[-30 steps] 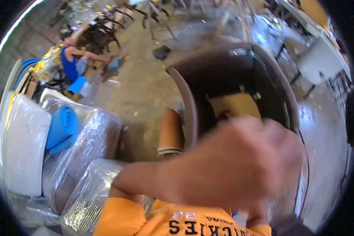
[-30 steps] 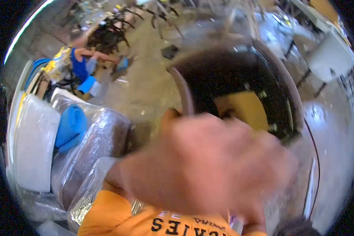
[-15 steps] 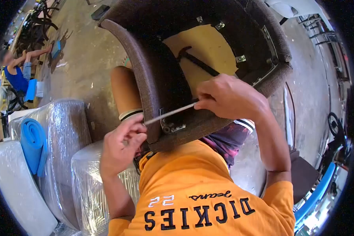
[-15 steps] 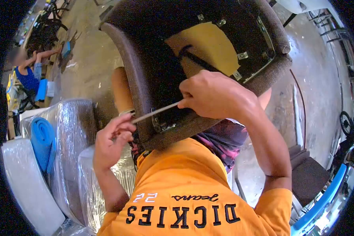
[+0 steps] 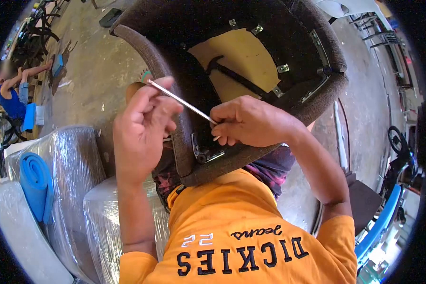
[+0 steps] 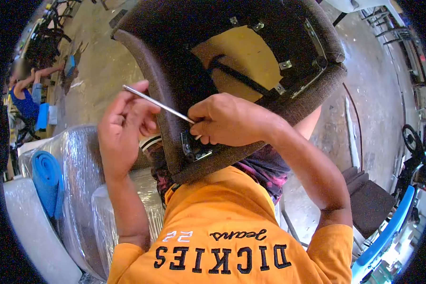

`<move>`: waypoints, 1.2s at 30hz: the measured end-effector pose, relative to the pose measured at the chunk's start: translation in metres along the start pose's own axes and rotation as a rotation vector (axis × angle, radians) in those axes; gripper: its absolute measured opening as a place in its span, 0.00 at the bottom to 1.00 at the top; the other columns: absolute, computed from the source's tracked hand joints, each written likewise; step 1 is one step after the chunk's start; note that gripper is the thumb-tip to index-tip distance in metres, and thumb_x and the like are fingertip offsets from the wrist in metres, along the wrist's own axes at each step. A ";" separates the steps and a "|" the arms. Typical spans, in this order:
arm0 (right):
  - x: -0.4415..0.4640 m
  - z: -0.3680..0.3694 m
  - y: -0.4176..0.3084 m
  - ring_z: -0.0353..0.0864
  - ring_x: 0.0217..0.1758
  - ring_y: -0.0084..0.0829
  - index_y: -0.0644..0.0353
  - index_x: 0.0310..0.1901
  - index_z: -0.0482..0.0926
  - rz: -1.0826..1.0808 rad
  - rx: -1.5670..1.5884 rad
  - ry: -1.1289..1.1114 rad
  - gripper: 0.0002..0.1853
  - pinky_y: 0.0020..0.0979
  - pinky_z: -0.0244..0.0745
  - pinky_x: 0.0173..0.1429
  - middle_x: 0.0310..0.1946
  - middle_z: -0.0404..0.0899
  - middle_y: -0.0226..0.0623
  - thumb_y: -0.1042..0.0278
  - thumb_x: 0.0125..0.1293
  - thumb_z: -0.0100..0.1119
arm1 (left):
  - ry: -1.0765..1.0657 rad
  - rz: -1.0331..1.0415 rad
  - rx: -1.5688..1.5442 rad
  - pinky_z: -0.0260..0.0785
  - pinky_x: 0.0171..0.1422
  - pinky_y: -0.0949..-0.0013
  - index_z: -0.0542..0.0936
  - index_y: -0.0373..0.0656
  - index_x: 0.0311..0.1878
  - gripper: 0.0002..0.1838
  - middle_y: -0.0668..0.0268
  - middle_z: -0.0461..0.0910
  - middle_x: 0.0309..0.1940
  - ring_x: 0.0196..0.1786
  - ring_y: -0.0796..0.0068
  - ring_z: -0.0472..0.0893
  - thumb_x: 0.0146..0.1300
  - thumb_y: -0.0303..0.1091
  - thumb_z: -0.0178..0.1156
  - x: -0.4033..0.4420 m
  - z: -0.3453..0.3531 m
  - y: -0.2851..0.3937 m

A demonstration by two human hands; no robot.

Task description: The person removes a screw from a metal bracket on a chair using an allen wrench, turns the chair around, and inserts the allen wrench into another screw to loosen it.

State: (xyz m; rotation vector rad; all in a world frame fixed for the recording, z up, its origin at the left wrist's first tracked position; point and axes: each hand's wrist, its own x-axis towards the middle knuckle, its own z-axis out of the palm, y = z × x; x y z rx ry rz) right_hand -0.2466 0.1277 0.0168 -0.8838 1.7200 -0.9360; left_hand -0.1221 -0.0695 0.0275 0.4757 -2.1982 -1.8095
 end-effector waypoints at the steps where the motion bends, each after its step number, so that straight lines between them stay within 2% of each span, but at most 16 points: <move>1: 0.002 0.001 -0.001 0.87 0.33 0.35 0.67 0.38 0.81 0.004 -0.003 -0.001 0.12 0.38 0.79 0.41 0.28 0.85 0.40 0.65 0.70 0.58 | 0.002 -0.026 -0.006 0.69 0.31 0.80 0.83 0.37 0.51 0.12 0.71 0.83 0.29 0.27 0.87 0.77 0.75 0.36 0.61 0.006 0.002 0.001; 5: 0.011 0.006 -0.003 0.87 0.32 0.32 0.66 0.39 0.83 0.109 -0.012 -0.008 0.11 0.35 0.80 0.41 0.28 0.86 0.40 0.65 0.69 0.59 | -0.050 -0.069 -0.086 0.68 0.29 0.79 0.84 0.37 0.43 0.12 0.70 0.83 0.26 0.25 0.86 0.77 0.75 0.37 0.59 0.032 0.007 -0.001; 7: 0.018 0.005 -0.006 0.86 0.31 0.31 0.65 0.39 0.84 0.150 -0.078 -0.009 0.11 0.34 0.81 0.40 0.27 0.86 0.40 0.65 0.69 0.59 | -0.191 -0.077 0.056 0.69 0.28 0.77 0.83 0.36 0.39 0.13 0.69 0.83 0.23 0.24 0.86 0.77 0.75 0.36 0.57 0.047 0.011 -0.008; 9: 0.026 0.002 -0.013 0.85 0.31 0.25 0.66 0.38 0.85 0.391 -0.194 -0.052 0.10 0.29 0.80 0.38 0.29 0.86 0.36 0.69 0.69 0.58 | -0.276 -0.113 0.090 0.68 0.29 0.79 0.82 0.38 0.40 0.12 0.70 0.82 0.24 0.25 0.86 0.77 0.76 0.37 0.57 0.066 0.012 -0.020; 12: 0.038 0.003 -0.007 0.85 0.29 0.26 0.65 0.38 0.86 0.532 -0.131 -0.162 0.10 0.29 0.80 0.35 0.28 0.87 0.36 0.71 0.67 0.57 | -0.360 -0.120 0.157 0.68 0.31 0.78 0.82 0.40 0.42 0.11 0.71 0.81 0.25 0.26 0.85 0.77 0.76 0.38 0.56 0.085 0.015 -0.039; 14: 0.046 0.009 0.005 0.85 0.29 0.26 0.64 0.38 0.87 0.586 -0.083 -0.195 0.09 0.29 0.80 0.34 0.28 0.87 0.36 0.71 0.65 0.58 | -0.278 0.010 0.448 0.72 0.32 0.70 0.82 0.42 0.44 0.09 0.64 0.82 0.24 0.26 0.76 0.80 0.75 0.36 0.56 0.090 0.015 -0.046; 15: 0.051 0.012 0.009 0.85 0.29 0.26 0.64 0.38 0.87 0.620 -0.039 -0.229 0.09 0.29 0.80 0.32 0.29 0.87 0.35 0.71 0.64 0.58 | -0.278 0.006 0.436 0.72 0.32 0.70 0.82 0.42 0.44 0.09 0.64 0.82 0.24 0.26 0.76 0.80 0.75 0.36 0.56 0.090 0.015 -0.049; 17: 0.060 0.017 0.016 0.85 0.28 0.26 0.64 0.38 0.87 0.625 -0.039 -0.281 0.09 0.29 0.80 0.31 0.28 0.87 0.34 0.71 0.63 0.59 | -0.230 0.164 0.627 0.73 0.35 0.58 0.82 0.44 0.43 0.08 0.56 0.81 0.26 0.28 0.62 0.82 0.74 0.36 0.57 0.086 0.017 -0.054; 18: 0.062 0.020 0.020 0.85 0.28 0.26 0.63 0.37 0.88 0.620 -0.032 -0.330 0.08 0.28 0.80 0.30 0.28 0.87 0.34 0.72 0.61 0.60 | -0.231 0.156 0.620 0.73 0.35 0.58 0.82 0.44 0.43 0.08 0.56 0.81 0.26 0.28 0.62 0.82 0.74 0.36 0.57 0.086 0.019 -0.056; 20: 0.066 0.025 0.016 0.85 0.28 0.26 0.63 0.34 0.88 0.657 -0.051 -0.331 0.07 0.29 0.79 0.31 0.27 0.87 0.34 0.71 0.61 0.61 | -0.187 0.459 0.910 0.75 0.41 0.50 0.80 0.42 0.37 0.10 0.55 0.83 0.26 0.36 0.55 0.84 0.70 0.37 0.58 0.085 0.022 -0.053; 21: 0.068 0.027 0.015 0.85 0.28 0.27 0.63 0.32 0.88 0.683 -0.071 -0.322 0.07 0.29 0.79 0.32 0.25 0.86 0.35 0.70 0.60 0.63 | -0.234 0.526 0.925 0.73 0.44 0.51 0.80 0.43 0.35 0.06 0.57 0.83 0.26 0.39 0.56 0.83 0.66 0.32 0.58 0.086 0.023 -0.049; 22: 0.069 0.031 0.017 0.85 0.28 0.27 0.63 0.32 0.88 0.688 -0.065 -0.321 0.07 0.29 0.79 0.32 0.25 0.86 0.35 0.70 0.60 0.63 | -0.241 0.526 0.921 0.73 0.44 0.51 0.80 0.43 0.35 0.06 0.57 0.83 0.26 0.39 0.56 0.83 0.66 0.32 0.58 0.089 0.024 -0.054; 24: 0.068 0.038 0.022 0.84 0.27 0.29 0.62 0.27 0.87 0.615 -0.225 -0.336 0.09 0.32 0.78 0.34 0.23 0.85 0.35 0.67 0.60 0.65 | -0.350 0.820 1.028 0.71 0.47 0.54 0.80 0.42 0.33 0.04 0.58 0.84 0.27 0.40 0.57 0.82 0.62 0.29 0.58 0.101 0.025 -0.067; 28: 0.064 0.043 0.027 0.83 0.28 0.32 0.60 0.25 0.87 0.618 -0.248 -0.277 0.11 0.35 0.77 0.36 0.22 0.85 0.36 0.63 0.61 0.67 | -0.409 0.826 1.029 0.67 0.48 0.56 0.81 0.42 0.33 0.04 0.58 0.84 0.28 0.40 0.58 0.83 0.60 0.28 0.58 0.108 0.027 -0.069; 30: 0.066 0.045 0.035 0.83 0.28 0.32 0.60 0.25 0.87 0.583 -0.314 -0.325 0.12 0.36 0.76 0.37 0.22 0.84 0.36 0.62 0.61 0.67 | -0.507 0.723 0.979 0.68 0.47 0.53 0.81 0.42 0.35 0.07 0.54 0.80 0.30 0.40 0.53 0.79 0.65 0.35 0.63 0.115 0.034 -0.075; 36: 0.068 0.045 0.039 0.82 0.29 0.32 0.60 0.25 0.87 0.533 -0.390 -0.379 0.12 0.35 0.76 0.38 0.22 0.84 0.36 0.62 0.61 0.67 | -0.430 0.669 0.826 0.69 0.48 0.53 0.81 0.42 0.34 0.07 0.53 0.79 0.29 0.39 0.51 0.78 0.64 0.34 0.64 0.114 0.034 -0.078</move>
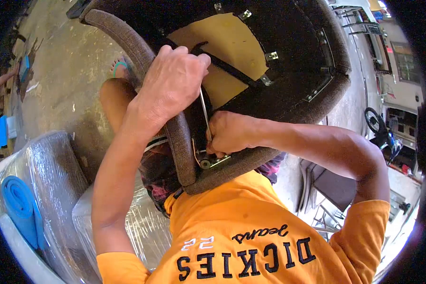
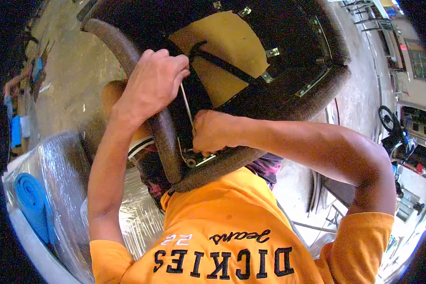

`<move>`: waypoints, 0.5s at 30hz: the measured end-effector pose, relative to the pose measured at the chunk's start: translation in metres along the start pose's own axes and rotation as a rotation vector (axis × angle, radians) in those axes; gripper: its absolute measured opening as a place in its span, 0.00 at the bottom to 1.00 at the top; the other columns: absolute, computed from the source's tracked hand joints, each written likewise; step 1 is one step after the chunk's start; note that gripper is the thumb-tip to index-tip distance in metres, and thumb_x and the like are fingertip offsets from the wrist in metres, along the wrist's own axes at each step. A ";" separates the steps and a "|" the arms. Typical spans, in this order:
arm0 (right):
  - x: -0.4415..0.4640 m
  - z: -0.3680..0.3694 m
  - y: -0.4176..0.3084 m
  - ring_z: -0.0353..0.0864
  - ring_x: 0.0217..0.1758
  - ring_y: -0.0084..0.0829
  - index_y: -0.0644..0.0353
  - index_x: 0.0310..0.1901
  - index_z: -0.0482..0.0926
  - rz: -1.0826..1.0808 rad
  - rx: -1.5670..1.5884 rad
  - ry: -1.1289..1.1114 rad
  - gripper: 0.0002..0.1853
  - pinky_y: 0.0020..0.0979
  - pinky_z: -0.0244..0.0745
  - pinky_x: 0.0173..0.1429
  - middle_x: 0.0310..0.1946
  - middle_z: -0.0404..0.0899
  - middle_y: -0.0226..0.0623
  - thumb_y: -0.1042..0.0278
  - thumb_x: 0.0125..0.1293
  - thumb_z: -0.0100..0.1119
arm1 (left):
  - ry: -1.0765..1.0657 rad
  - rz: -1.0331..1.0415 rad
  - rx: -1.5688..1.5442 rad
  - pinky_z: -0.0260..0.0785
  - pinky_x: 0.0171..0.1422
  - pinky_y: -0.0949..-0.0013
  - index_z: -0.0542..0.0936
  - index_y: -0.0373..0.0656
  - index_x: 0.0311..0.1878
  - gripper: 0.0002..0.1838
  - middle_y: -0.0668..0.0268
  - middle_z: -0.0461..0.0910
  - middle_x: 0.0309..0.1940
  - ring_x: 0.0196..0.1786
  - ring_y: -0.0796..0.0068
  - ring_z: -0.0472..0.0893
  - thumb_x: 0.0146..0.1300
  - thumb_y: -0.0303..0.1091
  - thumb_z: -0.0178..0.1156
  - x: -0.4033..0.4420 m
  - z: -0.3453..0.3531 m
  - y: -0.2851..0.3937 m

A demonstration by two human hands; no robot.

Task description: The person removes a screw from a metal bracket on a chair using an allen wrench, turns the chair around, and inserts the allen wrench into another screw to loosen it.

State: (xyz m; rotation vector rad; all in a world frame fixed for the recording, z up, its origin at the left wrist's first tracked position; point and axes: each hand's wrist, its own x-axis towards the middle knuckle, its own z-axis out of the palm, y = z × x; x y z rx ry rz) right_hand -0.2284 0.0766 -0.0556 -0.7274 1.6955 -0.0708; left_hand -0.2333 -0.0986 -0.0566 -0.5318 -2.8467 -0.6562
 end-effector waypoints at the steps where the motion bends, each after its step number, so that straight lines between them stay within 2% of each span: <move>1: 0.000 0.000 0.001 0.82 0.29 0.32 0.60 0.25 0.87 0.000 0.000 0.000 0.12 0.35 0.76 0.38 0.22 0.84 0.36 0.62 0.61 0.67 | 0.000 0.000 0.000 0.69 0.48 0.53 0.81 0.42 0.34 0.07 0.53 0.79 0.29 0.39 0.51 0.78 0.64 0.34 0.64 0.001 0.001 0.000; 7: -0.005 0.001 0.001 0.81 0.27 0.29 0.62 0.27 0.87 -0.101 0.186 0.066 0.10 0.34 0.76 0.37 0.22 0.84 0.34 0.65 0.61 0.68 | 0.028 0.026 -0.010 0.70 0.45 0.52 0.81 0.42 0.33 0.07 0.55 0.81 0.27 0.38 0.51 0.81 0.63 0.35 0.64 0.000 0.004 -0.001; 9: -0.006 -0.005 -0.006 0.79 0.26 0.27 0.63 0.27 0.86 0.163 0.356 -0.032 0.09 0.33 0.75 0.34 0.23 0.84 0.33 0.67 0.62 0.68 | 0.009 0.040 0.021 0.71 0.45 0.51 0.81 0.43 0.33 0.08 0.55 0.82 0.27 0.38 0.51 0.83 0.63 0.36 0.65 0.000 0.006 -0.002; 12: -0.006 -0.007 -0.002 0.77 0.25 0.25 0.62 0.28 0.87 0.143 0.496 -0.037 0.09 0.31 0.73 0.30 0.23 0.84 0.33 0.68 0.62 0.68 | -0.090 0.008 0.110 0.71 0.45 0.52 0.81 0.43 0.33 0.06 0.54 0.83 0.28 0.38 0.52 0.84 0.62 0.34 0.63 0.002 0.006 -0.001; 15: -0.006 -0.007 -0.003 0.76 0.24 0.25 0.62 0.28 0.87 0.145 0.466 -0.024 0.08 0.31 0.71 0.29 0.22 0.83 0.33 0.69 0.62 0.68 | -0.186 0.006 0.188 0.71 0.44 0.52 0.82 0.43 0.32 0.03 0.54 0.83 0.28 0.38 0.51 0.85 0.60 0.31 0.61 0.005 0.007 -0.002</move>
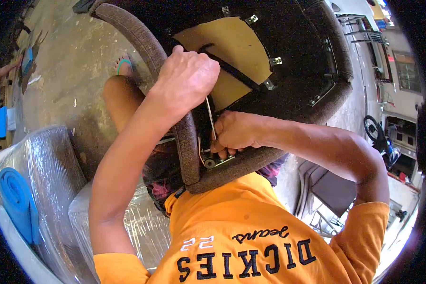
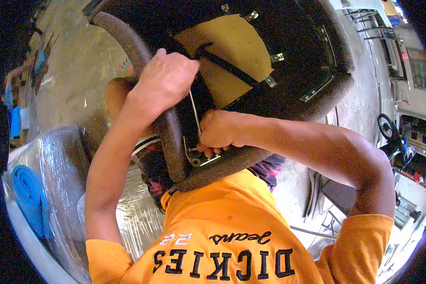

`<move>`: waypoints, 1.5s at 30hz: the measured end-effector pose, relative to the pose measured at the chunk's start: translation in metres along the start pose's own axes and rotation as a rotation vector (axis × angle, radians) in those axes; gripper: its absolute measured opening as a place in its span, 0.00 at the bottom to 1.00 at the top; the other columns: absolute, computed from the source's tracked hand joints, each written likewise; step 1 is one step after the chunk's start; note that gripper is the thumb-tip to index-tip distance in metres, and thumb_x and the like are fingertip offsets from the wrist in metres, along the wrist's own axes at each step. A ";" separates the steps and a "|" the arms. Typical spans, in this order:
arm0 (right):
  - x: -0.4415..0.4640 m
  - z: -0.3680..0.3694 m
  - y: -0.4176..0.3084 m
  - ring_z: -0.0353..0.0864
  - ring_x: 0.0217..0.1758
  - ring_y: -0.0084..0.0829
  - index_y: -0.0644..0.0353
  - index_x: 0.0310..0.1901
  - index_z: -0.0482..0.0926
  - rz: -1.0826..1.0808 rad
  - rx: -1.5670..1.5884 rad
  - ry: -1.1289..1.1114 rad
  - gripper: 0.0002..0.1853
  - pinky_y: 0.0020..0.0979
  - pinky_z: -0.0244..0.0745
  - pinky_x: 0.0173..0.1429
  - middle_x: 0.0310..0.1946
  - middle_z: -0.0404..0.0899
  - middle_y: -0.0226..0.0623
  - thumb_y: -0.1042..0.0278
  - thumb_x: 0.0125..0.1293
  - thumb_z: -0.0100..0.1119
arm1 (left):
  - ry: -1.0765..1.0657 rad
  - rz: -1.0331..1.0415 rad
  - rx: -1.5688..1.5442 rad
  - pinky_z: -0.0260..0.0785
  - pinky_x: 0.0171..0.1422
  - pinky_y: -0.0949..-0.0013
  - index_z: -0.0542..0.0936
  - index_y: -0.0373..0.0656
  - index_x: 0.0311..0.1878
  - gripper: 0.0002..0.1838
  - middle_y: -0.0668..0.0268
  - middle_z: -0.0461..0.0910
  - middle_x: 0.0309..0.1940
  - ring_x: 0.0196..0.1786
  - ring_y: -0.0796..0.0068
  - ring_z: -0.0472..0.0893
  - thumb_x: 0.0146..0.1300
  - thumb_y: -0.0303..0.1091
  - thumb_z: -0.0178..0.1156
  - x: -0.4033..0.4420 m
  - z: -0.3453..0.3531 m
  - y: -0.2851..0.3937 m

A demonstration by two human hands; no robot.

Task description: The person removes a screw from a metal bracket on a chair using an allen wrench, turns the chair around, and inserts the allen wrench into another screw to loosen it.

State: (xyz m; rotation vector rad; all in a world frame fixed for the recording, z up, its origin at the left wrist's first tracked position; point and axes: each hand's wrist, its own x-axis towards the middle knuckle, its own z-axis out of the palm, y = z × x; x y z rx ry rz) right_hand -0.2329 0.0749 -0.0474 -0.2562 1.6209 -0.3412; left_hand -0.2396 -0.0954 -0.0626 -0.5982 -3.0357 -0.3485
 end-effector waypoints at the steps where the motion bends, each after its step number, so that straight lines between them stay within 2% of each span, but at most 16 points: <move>1: 0.001 0.002 0.000 0.76 0.24 0.25 0.62 0.28 0.87 0.000 0.000 0.000 0.08 0.31 0.71 0.29 0.22 0.83 0.33 0.69 0.62 0.68 | 0.000 0.000 0.000 0.71 0.44 0.52 0.82 0.43 0.32 0.03 0.54 0.83 0.28 0.38 0.51 0.85 0.60 0.31 0.61 0.000 0.000 0.000; 7: -0.001 0.003 -0.002 0.75 0.23 0.25 0.62 0.28 0.87 0.028 0.041 0.011 0.08 0.30 0.71 0.29 0.20 0.81 0.33 0.67 0.62 0.69 | 0.040 0.067 -0.054 0.72 0.43 0.50 0.81 0.41 0.31 0.03 0.51 0.83 0.27 0.38 0.50 0.85 0.57 0.28 0.59 0.007 0.002 0.003; 10: -0.006 0.000 -0.007 0.73 0.22 0.25 0.61 0.27 0.87 0.057 0.006 -0.007 0.10 0.30 0.69 0.29 0.19 0.79 0.32 0.65 0.62 0.69 | 0.047 0.060 -0.130 0.75 0.44 0.48 0.81 0.38 0.31 0.04 0.47 0.83 0.29 0.39 0.46 0.85 0.57 0.27 0.59 0.012 0.002 0.003; 12: -0.009 -0.002 -0.009 0.72 0.22 0.25 0.60 0.26 0.88 0.069 -0.023 -0.020 0.11 0.31 0.68 0.28 0.18 0.78 0.31 0.63 0.63 0.69 | 0.064 -0.015 -0.215 0.77 0.46 0.47 0.81 0.37 0.33 0.05 0.45 0.83 0.30 0.40 0.43 0.85 0.58 0.27 0.58 0.012 0.004 0.002; 21: -0.012 0.000 -0.015 0.72 0.22 0.26 0.59 0.27 0.88 0.084 -0.062 0.006 0.12 0.30 0.67 0.28 0.18 0.77 0.32 0.62 0.64 0.68 | -0.019 -0.063 -0.187 0.78 0.49 0.47 0.83 0.38 0.35 0.06 0.44 0.84 0.32 0.42 0.44 0.85 0.61 0.30 0.59 0.012 -0.002 0.006; 25: -0.002 0.000 -0.007 0.73 0.22 0.26 0.59 0.26 0.88 0.073 -0.044 -0.025 0.12 0.30 0.66 0.27 0.18 0.77 0.32 0.62 0.64 0.68 | 0.029 -0.096 -0.249 0.77 0.49 0.46 0.83 0.38 0.36 0.07 0.45 0.84 0.33 0.43 0.43 0.85 0.62 0.31 0.59 0.011 0.002 0.005; 27: 0.000 0.001 -0.006 0.73 0.22 0.25 0.60 0.26 0.87 0.053 -0.024 -0.030 0.12 0.30 0.67 0.27 0.18 0.77 0.31 0.62 0.64 0.68 | -0.014 -0.120 -0.289 0.75 0.55 0.46 0.84 0.39 0.35 0.08 0.49 0.85 0.34 0.44 0.48 0.85 0.62 0.32 0.59 0.009 -0.002 0.006; 28: -0.004 0.001 -0.008 0.73 0.22 0.25 0.60 0.26 0.87 0.052 -0.028 -0.027 0.12 0.30 0.67 0.27 0.18 0.77 0.31 0.62 0.64 0.68 | -0.009 -0.121 -0.288 0.75 0.55 0.46 0.84 0.39 0.35 0.08 0.49 0.85 0.34 0.44 0.48 0.85 0.62 0.32 0.59 0.007 -0.005 0.008; 30: -0.012 0.001 -0.012 0.75 0.23 0.25 0.60 0.26 0.87 -0.012 -0.048 0.023 0.12 0.31 0.69 0.28 0.19 0.79 0.31 0.63 0.65 0.67 | 0.008 -0.078 0.120 0.68 0.64 0.47 0.86 0.41 0.34 0.10 0.56 0.87 0.34 0.46 0.56 0.84 0.64 0.37 0.62 0.000 -0.009 0.014; 31: -0.010 0.001 -0.009 0.75 0.23 0.25 0.60 0.26 0.87 -0.015 -0.051 0.026 0.12 0.31 0.69 0.28 0.19 0.79 0.31 0.63 0.65 0.67 | 0.011 -0.079 0.124 0.68 0.64 0.47 0.86 0.41 0.34 0.10 0.56 0.87 0.34 0.46 0.56 0.84 0.64 0.37 0.62 -0.002 -0.011 0.015; 33: -0.001 0.006 -0.002 0.78 0.25 0.24 0.60 0.27 0.87 -0.032 0.054 0.029 0.12 0.31 0.73 0.30 0.22 0.82 0.33 0.63 0.65 0.67 | 0.025 -0.171 0.290 0.61 0.66 0.48 0.88 0.43 0.32 0.14 0.62 0.87 0.33 0.48 0.63 0.81 0.64 0.45 0.65 -0.010 -0.013 0.015; 34: -0.003 0.005 -0.004 0.78 0.25 0.24 0.60 0.27 0.87 -0.037 0.054 0.030 0.12 0.31 0.73 0.30 0.22 0.82 0.33 0.63 0.65 0.67 | 0.080 -0.149 0.288 0.63 0.60 0.50 0.90 0.45 0.30 0.17 0.63 0.86 0.31 0.48 0.62 0.81 0.64 0.49 0.66 -0.013 -0.012 0.014; 37: -0.005 0.004 -0.006 0.80 0.27 0.26 0.60 0.28 0.87 -0.031 -0.031 0.027 0.11 0.33 0.77 0.34 0.24 0.85 0.34 0.62 0.65 0.67 | 0.113 -0.136 0.249 0.63 0.55 0.52 0.89 0.46 0.29 0.17 0.64 0.86 0.30 0.47 0.64 0.81 0.64 0.49 0.66 -0.011 -0.013 0.015; 39: -0.001 0.005 -0.001 0.81 0.29 0.30 0.60 0.30 0.88 -0.190 -0.301 0.068 0.12 0.35 0.78 0.39 0.24 0.85 0.34 0.60 0.65 0.67 | 0.103 -0.145 0.217 0.63 0.54 0.52 0.89 0.46 0.30 0.17 0.64 0.86 0.30 0.46 0.64 0.81 0.64 0.49 0.65 -0.009 -0.012 0.016; 42: -0.014 0.000 -0.004 0.82 0.31 0.33 0.60 0.31 0.88 -0.251 -0.474 0.152 0.14 0.36 0.77 0.43 0.25 0.86 0.33 0.57 0.65 0.67 | 0.095 -0.114 0.199 0.63 0.52 0.53 0.89 0.46 0.30 0.17 0.65 0.86 0.29 0.45 0.65 0.81 0.65 0.50 0.65 -0.006 -0.003 0.013; 45: -0.021 -0.011 0.001 0.82 0.32 0.31 0.59 0.32 0.89 -0.216 -0.465 0.127 0.15 0.36 0.76 0.42 0.25 0.86 0.33 0.55 0.66 0.66 | 0.102 -0.073 0.207 0.63 0.51 0.54 0.88 0.46 0.30 0.18 0.65 0.86 0.29 0.44 0.65 0.81 0.66 0.50 0.64 -0.004 -0.001 0.009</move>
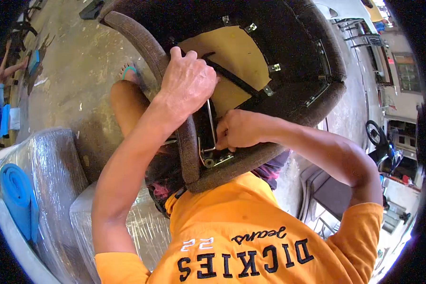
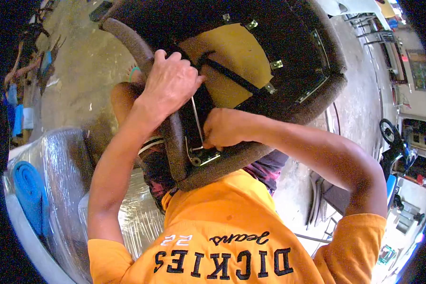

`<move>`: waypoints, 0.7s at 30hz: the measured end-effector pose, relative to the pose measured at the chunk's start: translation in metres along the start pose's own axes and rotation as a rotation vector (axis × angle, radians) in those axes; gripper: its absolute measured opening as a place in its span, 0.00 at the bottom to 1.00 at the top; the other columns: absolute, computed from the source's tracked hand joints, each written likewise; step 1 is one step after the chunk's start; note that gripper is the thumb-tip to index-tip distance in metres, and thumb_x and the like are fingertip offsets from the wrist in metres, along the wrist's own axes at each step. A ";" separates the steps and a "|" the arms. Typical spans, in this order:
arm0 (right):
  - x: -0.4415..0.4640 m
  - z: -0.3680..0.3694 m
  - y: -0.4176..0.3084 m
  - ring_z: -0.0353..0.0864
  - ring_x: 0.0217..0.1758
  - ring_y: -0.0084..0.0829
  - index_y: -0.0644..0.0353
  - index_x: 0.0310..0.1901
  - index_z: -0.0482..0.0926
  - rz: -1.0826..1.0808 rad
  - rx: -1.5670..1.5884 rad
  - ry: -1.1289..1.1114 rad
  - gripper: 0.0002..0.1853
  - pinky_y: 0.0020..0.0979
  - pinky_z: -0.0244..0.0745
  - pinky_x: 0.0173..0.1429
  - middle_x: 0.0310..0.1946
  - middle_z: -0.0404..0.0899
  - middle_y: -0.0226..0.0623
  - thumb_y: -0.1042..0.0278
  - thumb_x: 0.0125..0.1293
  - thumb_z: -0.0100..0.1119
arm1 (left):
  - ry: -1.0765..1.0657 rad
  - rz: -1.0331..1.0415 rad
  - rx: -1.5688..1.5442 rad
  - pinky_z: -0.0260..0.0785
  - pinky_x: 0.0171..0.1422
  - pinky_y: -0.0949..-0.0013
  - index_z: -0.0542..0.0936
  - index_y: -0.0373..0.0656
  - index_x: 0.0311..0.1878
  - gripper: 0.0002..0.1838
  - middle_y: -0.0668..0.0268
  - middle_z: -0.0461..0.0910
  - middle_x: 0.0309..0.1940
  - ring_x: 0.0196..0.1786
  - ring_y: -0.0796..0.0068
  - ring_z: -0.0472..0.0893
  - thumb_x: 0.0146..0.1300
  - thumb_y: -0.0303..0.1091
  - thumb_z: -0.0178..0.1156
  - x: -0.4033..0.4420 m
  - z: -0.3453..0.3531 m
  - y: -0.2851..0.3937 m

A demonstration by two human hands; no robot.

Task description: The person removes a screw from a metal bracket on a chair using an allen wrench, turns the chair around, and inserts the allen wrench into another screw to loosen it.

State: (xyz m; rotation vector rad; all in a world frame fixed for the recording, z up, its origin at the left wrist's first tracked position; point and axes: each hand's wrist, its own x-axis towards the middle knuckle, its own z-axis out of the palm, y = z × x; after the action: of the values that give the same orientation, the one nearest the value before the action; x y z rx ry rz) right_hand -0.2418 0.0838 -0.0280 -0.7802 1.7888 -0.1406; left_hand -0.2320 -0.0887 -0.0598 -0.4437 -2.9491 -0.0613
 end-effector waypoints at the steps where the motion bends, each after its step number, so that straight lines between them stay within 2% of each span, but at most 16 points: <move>1: -0.003 0.000 -0.002 0.82 0.32 0.31 0.59 0.32 0.89 0.002 0.006 0.004 0.15 0.36 0.76 0.42 0.25 0.86 0.33 0.55 0.66 0.66 | 0.004 0.019 -0.009 0.63 0.51 0.54 0.88 0.46 0.30 0.18 0.65 0.86 0.29 0.44 0.65 0.81 0.66 0.50 0.64 0.000 0.000 0.001; 6: 0.008 0.006 -0.005 0.82 0.33 0.28 0.61 0.32 0.89 0.169 0.304 -0.105 0.12 0.33 0.75 0.41 0.24 0.85 0.31 0.59 0.64 0.68 | 0.006 0.022 0.012 0.64 0.51 0.54 0.87 0.46 0.29 0.16 0.64 0.86 0.29 0.43 0.64 0.82 0.65 0.47 0.63 0.003 0.003 0.004; 10: 0.009 0.010 -0.005 0.82 0.33 0.28 0.62 0.33 0.89 0.181 0.277 -0.111 0.11 0.32 0.75 0.41 0.25 0.85 0.31 0.61 0.63 0.69 | -0.039 0.019 0.016 0.64 0.50 0.53 0.87 0.46 0.28 0.13 0.64 0.86 0.28 0.41 0.64 0.83 0.65 0.43 0.63 0.010 0.002 0.017; 12: 0.005 0.012 -0.003 0.84 0.35 0.31 0.61 0.34 0.89 0.058 0.292 -0.036 0.10 0.34 0.77 0.42 0.27 0.87 0.35 0.62 0.63 0.68 | -0.055 0.017 0.030 0.64 0.50 0.54 0.86 0.47 0.28 0.14 0.65 0.86 0.29 0.42 0.65 0.82 0.65 0.43 0.63 0.010 -0.001 0.020; 13: 0.005 0.012 -0.003 0.84 0.35 0.31 0.61 0.34 0.89 0.059 0.293 -0.032 0.10 0.34 0.77 0.42 0.27 0.87 0.35 0.62 0.63 0.68 | 0.019 0.020 -0.021 0.64 0.49 0.54 0.86 0.47 0.27 0.14 0.65 0.85 0.28 0.42 0.64 0.81 0.65 0.44 0.63 0.007 -0.005 0.018; 15: 0.007 0.015 -0.003 0.85 0.37 0.38 0.61 0.36 0.89 -0.014 0.083 0.001 0.11 0.37 0.79 0.46 0.31 0.88 0.42 0.62 0.63 0.66 | 0.090 0.025 -0.069 0.64 0.49 0.55 0.86 0.47 0.26 0.15 0.65 0.85 0.28 0.41 0.64 0.81 0.66 0.45 0.63 -0.001 -0.012 0.015; 16: 0.006 0.018 -0.001 0.85 0.37 0.38 0.61 0.36 0.89 -0.019 0.088 0.000 0.11 0.37 0.79 0.46 0.31 0.88 0.42 0.62 0.63 0.66 | 0.168 0.007 -0.116 0.64 0.48 0.56 0.84 0.47 0.26 0.16 0.66 0.83 0.27 0.41 0.63 0.79 0.65 0.46 0.64 -0.008 -0.016 0.013; 18: 0.004 0.021 0.001 0.86 0.40 0.46 0.61 0.37 0.88 -0.228 -0.080 0.141 0.11 0.42 0.80 0.49 0.34 0.87 0.49 0.62 0.64 0.62 | 0.243 -0.010 -0.149 0.64 0.48 0.57 0.83 0.47 0.25 0.16 0.66 0.82 0.27 0.40 0.62 0.78 0.65 0.47 0.64 -0.019 -0.028 0.015; 19: 0.003 0.023 0.002 0.86 0.40 0.46 0.61 0.37 0.88 -0.236 -0.081 0.143 0.11 0.42 0.80 0.49 0.34 0.87 0.49 0.62 0.64 0.62 | 0.276 -0.024 -0.167 0.64 0.49 0.56 0.84 0.47 0.26 0.15 0.66 0.81 0.27 0.40 0.63 0.78 0.64 0.46 0.66 -0.025 -0.038 0.018; 20: 0.002 0.025 0.003 0.86 0.40 0.50 0.64 0.33 0.86 -0.284 -0.131 0.185 0.12 0.45 0.81 0.49 0.33 0.86 0.52 0.62 0.63 0.61 | 0.312 -0.040 -0.183 0.64 0.49 0.56 0.85 0.46 0.27 0.14 0.66 0.81 0.27 0.40 0.64 0.78 0.63 0.45 0.67 -0.032 -0.049 0.023; 21: 0.002 0.027 0.005 0.87 0.39 0.54 0.67 0.29 0.84 -0.332 -0.183 0.229 0.14 0.49 0.82 0.48 0.33 0.85 0.56 0.62 0.62 0.60 | 0.347 -0.043 -0.164 0.64 0.49 0.55 0.81 0.46 0.26 0.14 0.66 0.77 0.26 0.39 0.64 0.76 0.62 0.43 0.67 -0.043 -0.062 0.030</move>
State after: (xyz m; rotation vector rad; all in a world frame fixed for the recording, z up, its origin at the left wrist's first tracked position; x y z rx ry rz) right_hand -0.2208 0.0943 -0.0414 -1.2327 1.8915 -0.2981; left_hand -0.1735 -0.0761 -0.0046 -0.3498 -2.6200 -0.3501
